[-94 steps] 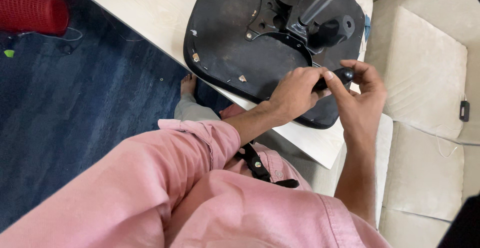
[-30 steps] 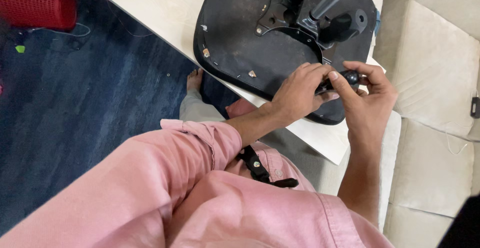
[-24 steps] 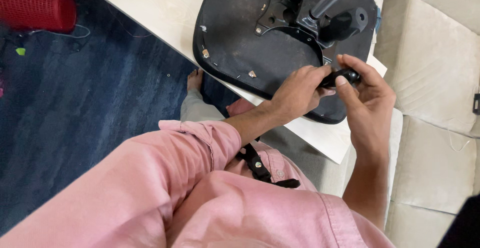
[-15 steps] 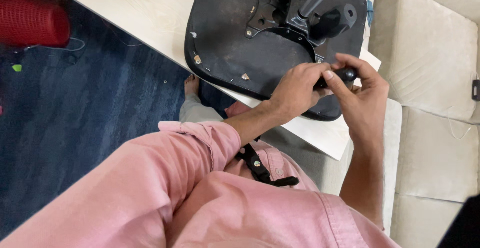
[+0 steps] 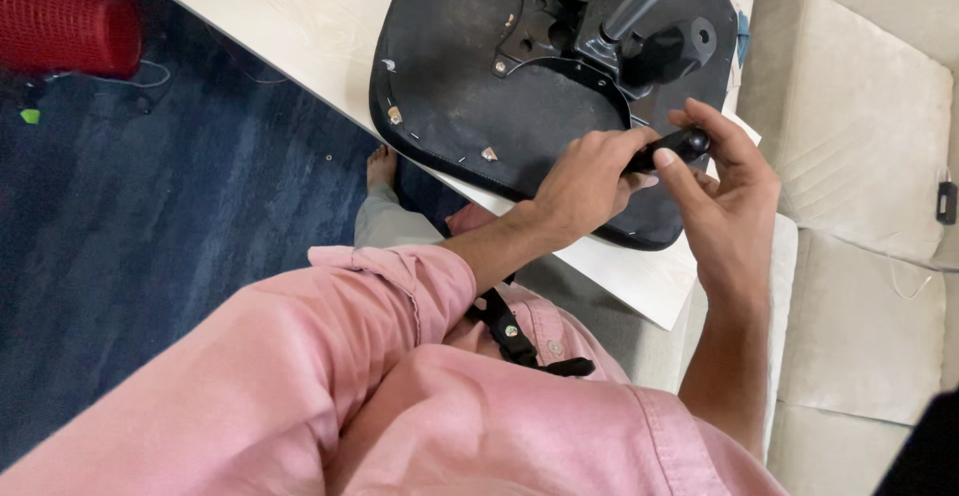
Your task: The person uses a screwdriver to tighten screws on the underside of a black plastic chair base. The person holds the base steady with one hand while turning the screwdriver with the other.
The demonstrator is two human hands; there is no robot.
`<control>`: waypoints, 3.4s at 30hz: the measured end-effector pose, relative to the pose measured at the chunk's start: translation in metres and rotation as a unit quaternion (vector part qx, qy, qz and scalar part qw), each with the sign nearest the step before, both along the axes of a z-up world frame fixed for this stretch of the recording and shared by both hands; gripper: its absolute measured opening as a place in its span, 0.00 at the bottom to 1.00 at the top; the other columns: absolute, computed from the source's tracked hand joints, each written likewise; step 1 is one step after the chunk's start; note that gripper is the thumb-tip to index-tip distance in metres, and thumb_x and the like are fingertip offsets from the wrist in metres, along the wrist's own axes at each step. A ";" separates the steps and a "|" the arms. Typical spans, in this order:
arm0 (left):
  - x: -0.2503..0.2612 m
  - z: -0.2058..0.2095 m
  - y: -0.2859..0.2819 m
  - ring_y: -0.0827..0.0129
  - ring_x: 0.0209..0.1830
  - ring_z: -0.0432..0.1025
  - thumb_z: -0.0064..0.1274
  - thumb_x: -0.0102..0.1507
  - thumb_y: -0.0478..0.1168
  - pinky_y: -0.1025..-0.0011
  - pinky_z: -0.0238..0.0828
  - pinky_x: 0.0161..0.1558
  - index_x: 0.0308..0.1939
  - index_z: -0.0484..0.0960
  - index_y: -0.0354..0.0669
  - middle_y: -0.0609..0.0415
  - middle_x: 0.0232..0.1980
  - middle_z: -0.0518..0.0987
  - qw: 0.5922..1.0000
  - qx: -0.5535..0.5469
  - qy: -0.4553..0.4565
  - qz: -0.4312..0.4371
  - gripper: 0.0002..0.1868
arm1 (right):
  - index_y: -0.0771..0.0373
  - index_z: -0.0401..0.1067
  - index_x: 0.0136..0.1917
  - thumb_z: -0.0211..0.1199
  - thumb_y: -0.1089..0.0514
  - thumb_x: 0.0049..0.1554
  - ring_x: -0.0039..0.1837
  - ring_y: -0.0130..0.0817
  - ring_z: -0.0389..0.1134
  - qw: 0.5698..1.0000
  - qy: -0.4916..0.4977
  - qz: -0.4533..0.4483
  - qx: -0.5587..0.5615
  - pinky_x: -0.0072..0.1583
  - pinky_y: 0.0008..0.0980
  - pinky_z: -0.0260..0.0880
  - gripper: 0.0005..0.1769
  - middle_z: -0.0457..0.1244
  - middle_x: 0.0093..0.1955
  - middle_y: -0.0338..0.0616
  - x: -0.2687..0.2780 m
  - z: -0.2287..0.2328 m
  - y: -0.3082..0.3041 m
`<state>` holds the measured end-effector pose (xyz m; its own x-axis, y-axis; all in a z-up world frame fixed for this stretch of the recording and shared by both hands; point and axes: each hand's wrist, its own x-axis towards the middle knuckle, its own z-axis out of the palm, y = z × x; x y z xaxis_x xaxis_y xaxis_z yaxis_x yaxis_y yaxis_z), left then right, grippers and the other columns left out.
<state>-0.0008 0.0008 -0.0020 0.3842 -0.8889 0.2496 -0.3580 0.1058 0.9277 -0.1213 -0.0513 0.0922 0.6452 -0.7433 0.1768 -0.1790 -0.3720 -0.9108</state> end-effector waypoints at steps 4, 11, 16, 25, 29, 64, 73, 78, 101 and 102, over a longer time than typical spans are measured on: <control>0.004 0.000 0.000 0.43 0.50 0.76 0.61 0.61 0.35 0.52 0.73 0.50 0.54 0.77 0.37 0.40 0.46 0.81 0.998 -0.057 -0.022 0.000 0.18 | 0.65 0.74 0.62 0.64 0.68 0.57 0.60 0.23 0.71 1.000 -0.002 -0.011 0.021 0.59 0.23 0.73 0.18 0.69 0.59 0.39 -0.004 0.005 -0.002; -0.001 0.004 0.000 0.45 0.48 0.78 0.64 0.59 0.38 0.53 0.75 0.49 0.46 0.79 0.36 0.43 0.45 0.83 0.998 -0.043 -0.032 0.038 0.15 | 0.71 0.75 0.63 0.70 0.68 0.63 0.56 0.27 0.67 0.998 0.040 -0.045 -0.028 0.55 0.27 0.70 0.15 0.66 0.56 0.48 -0.003 -0.013 -0.014; 0.002 0.008 -0.003 0.45 0.49 0.78 0.62 0.59 0.37 0.53 0.74 0.49 0.53 0.80 0.36 0.41 0.46 0.84 1.000 -0.017 -0.014 0.016 0.18 | 0.68 0.71 0.68 0.61 0.69 0.63 0.66 0.28 0.70 0.998 -0.031 0.038 0.042 0.67 0.26 0.71 0.19 0.68 0.66 0.47 -0.014 -0.008 -0.014; -0.005 -0.003 -0.005 0.48 0.46 0.81 0.60 0.62 0.40 0.56 0.76 0.48 0.51 0.81 0.36 0.41 0.45 0.84 1.000 0.002 0.013 0.012 0.16 | 0.73 0.74 0.60 0.75 0.65 0.57 0.52 0.27 0.71 0.995 -0.016 -0.091 -0.035 0.52 0.24 0.72 0.20 0.69 0.51 0.45 -0.011 -0.021 -0.029; -0.006 -0.015 -0.007 0.51 0.44 0.82 0.61 0.63 0.45 0.57 0.77 0.47 0.50 0.83 0.39 0.43 0.41 0.85 0.997 0.073 0.039 -0.013 0.17 | 0.71 0.73 0.53 0.79 0.60 0.58 0.47 0.24 0.67 0.986 -0.025 -0.130 -0.096 0.50 0.22 0.69 0.18 0.68 0.46 0.42 -0.012 -0.029 -0.031; 0.000 -0.056 -0.003 0.51 0.45 0.81 0.56 0.62 0.34 0.58 0.78 0.45 0.39 0.84 0.39 0.43 0.40 0.84 0.948 0.183 -0.260 -0.014 0.04 | 0.71 0.78 0.58 0.76 0.67 0.58 0.48 0.22 0.68 0.995 -0.013 -0.065 -0.079 0.49 0.21 0.69 0.15 0.69 0.47 0.42 -0.009 -0.018 -0.018; 0.000 -0.065 0.001 0.52 0.46 0.80 0.57 0.64 0.41 0.57 0.77 0.45 0.40 0.83 0.38 0.44 0.40 0.84 0.963 0.156 -0.218 0.012 0.09 | 0.73 0.75 0.49 0.78 0.60 0.60 0.41 0.19 0.61 0.972 -0.030 -0.162 -0.165 0.44 0.20 0.62 0.15 0.65 0.41 0.38 -0.003 -0.032 -0.021; -0.004 -0.069 0.000 0.54 0.50 0.78 0.57 0.63 0.39 0.59 0.76 0.50 0.41 0.84 0.39 0.47 0.44 0.82 0.961 0.142 -0.238 0.014 0.07 | 0.70 0.73 0.46 0.79 0.60 0.61 0.41 0.20 0.58 0.965 -0.030 -0.172 -0.195 0.45 0.22 0.61 0.15 0.61 0.39 0.36 0.003 -0.038 -0.020; -0.005 -0.079 -0.001 0.54 0.51 0.75 0.60 0.60 0.39 0.58 0.73 0.54 0.36 0.84 0.39 0.48 0.43 0.81 0.967 0.121 -0.219 0.041 0.07 | 0.68 0.69 0.69 0.51 0.69 0.70 0.57 0.21 0.65 0.992 -0.069 -0.037 -0.094 0.57 0.21 0.67 0.15 0.67 0.62 0.42 0.008 -0.037 -0.015; -0.004 -0.080 -0.002 0.54 0.51 0.75 0.60 0.60 0.39 0.58 0.73 0.54 0.37 0.84 0.39 0.48 0.43 0.80 0.968 0.124 -0.216 0.038 0.07 | 0.68 0.68 0.69 0.50 0.69 0.71 0.60 0.20 0.66 0.994 -0.077 -0.025 -0.077 0.59 0.20 0.68 0.15 0.66 0.63 0.41 0.007 -0.036 -0.014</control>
<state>-0.0047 -0.0008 -0.0817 0.3580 -0.9154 0.1839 -0.7159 -0.1426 0.6835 -0.1141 -0.0657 0.0565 0.5647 -0.7298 0.3854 -0.0636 -0.5041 -0.8613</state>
